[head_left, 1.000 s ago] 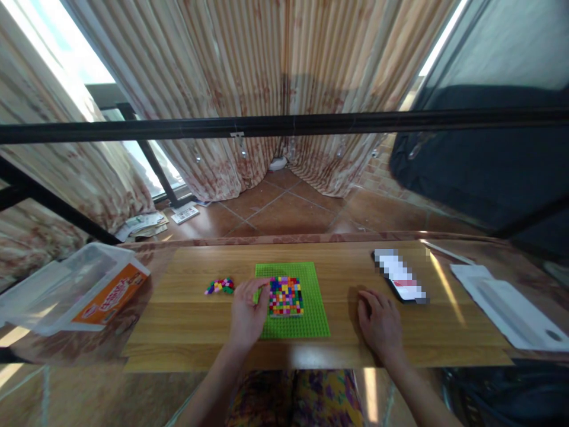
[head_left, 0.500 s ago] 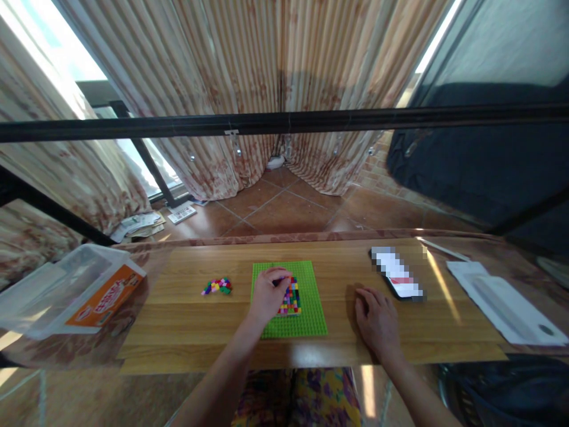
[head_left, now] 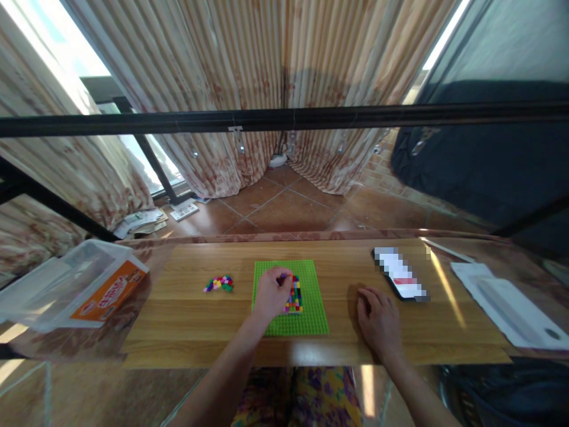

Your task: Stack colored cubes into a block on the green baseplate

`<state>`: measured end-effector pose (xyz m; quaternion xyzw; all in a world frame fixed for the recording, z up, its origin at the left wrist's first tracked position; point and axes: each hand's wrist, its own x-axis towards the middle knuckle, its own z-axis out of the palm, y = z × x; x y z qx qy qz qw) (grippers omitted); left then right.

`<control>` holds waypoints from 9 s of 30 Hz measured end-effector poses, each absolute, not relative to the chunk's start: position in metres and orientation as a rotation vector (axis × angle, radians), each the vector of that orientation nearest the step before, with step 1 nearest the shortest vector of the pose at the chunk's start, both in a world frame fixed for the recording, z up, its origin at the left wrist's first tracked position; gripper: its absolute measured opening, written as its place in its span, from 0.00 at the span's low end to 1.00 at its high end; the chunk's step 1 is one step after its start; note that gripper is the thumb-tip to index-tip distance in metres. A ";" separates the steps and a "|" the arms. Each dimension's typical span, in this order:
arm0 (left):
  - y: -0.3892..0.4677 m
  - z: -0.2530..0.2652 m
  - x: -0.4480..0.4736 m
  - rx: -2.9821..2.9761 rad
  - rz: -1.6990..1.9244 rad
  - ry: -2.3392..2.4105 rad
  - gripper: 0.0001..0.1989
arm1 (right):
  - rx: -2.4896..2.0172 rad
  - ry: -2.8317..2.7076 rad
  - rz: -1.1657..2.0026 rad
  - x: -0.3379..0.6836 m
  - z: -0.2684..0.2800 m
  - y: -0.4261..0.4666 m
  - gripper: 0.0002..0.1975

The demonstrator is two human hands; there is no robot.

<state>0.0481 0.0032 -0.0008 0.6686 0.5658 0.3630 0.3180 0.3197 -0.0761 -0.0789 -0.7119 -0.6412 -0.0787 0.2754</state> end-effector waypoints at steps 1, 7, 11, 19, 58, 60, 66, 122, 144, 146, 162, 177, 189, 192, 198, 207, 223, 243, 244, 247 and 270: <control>0.003 -0.001 0.048 1.768 0.954 1.486 0.08 | -1.916 -1.720 -0.211 0.320 -0.079 -0.076 0.13; 0.004 -0.003 0.048 1.829 0.967 1.468 0.09 | -1.903 -1.712 -0.218 0.320 -0.080 -0.075 0.14; 0.003 -0.002 0.047 1.888 0.964 1.458 0.09 | -1.896 -1.722 -0.215 0.321 -0.082 -0.075 0.14; 0.000 -0.007 0.042 2.001 0.987 1.408 0.10 | -1.874 -1.721 -0.213 0.322 -0.082 -0.074 0.14; -0.004 -0.007 0.046 2.061 0.953 1.453 0.13 | -1.905 -1.754 -0.226 0.325 -0.083 -0.076 0.14; -0.004 -0.007 0.046 2.062 0.954 1.455 0.13 | -1.902 -1.756 -0.228 0.325 -0.084 -0.076 0.14; -0.004 -0.007 0.046 2.058 0.942 1.469 0.12 | -1.907 -1.742 -0.245 0.325 -0.084 -0.075 0.13; -0.017 0.010 0.071 2.154 0.530 1.916 0.13 | -1.950 -1.714 -0.156 0.321 -0.076 -0.077 0.13; -0.034 -0.017 0.021 1.484 1.222 1.486 0.23 | -1.955 -1.719 -0.210 0.320 -0.077 -0.075 0.14; -0.035 -0.029 0.014 1.389 1.244 1.407 0.22 | -1.948 -1.718 -0.208 0.320 -0.078 -0.076 0.14; -0.036 -0.037 0.022 1.222 1.258 1.268 0.19 | -1.923 -1.763 -0.255 0.326 -0.082 -0.076 0.14; -0.033 -0.041 -0.081 1.865 1.143 2.012 0.14 | -1.905 -1.791 -0.265 0.330 -0.086 -0.075 0.15; -0.022 -0.056 -0.086 2.113 1.001 2.010 0.10 | -1.927 -1.773 -0.280 0.326 -0.082 -0.076 0.15; -0.024 -0.050 -0.082 2.051 1.082 1.997 0.08 | -1.918 -1.775 -0.281 0.325 -0.081 -0.076 0.15; -0.024 -0.019 -0.047 1.903 1.179 1.762 0.07 | -1.901 -1.772 -0.284 0.324 -0.080 -0.076 0.13; -0.016 0.025 0.024 2.227 1.037 1.511 0.08 | -1.923 -1.747 -0.246 0.323 -0.080 -0.076 0.13; 0.004 0.012 0.056 2.429 0.575 1.591 0.13 | -1.932 -1.720 -0.191 0.320 -0.076 -0.076 0.13; 0.008 0.018 0.057 2.335 0.531 1.548 0.17 | -1.927 -1.732 -0.215 0.321 -0.078 -0.076 0.13; 0.008 0.017 0.057 2.331 0.538 1.547 0.17 | -1.923 -1.730 -0.216 0.321 -0.078 -0.076 0.13; 0.008 0.018 0.057 2.321 0.541 1.549 0.17 | -1.912 -1.733 -0.219 0.321 -0.077 -0.076 0.13; 0.003 0.007 0.054 2.296 0.647 1.524 0.13 | -1.916 -1.718 -0.186 0.322 -0.079 -0.075 0.14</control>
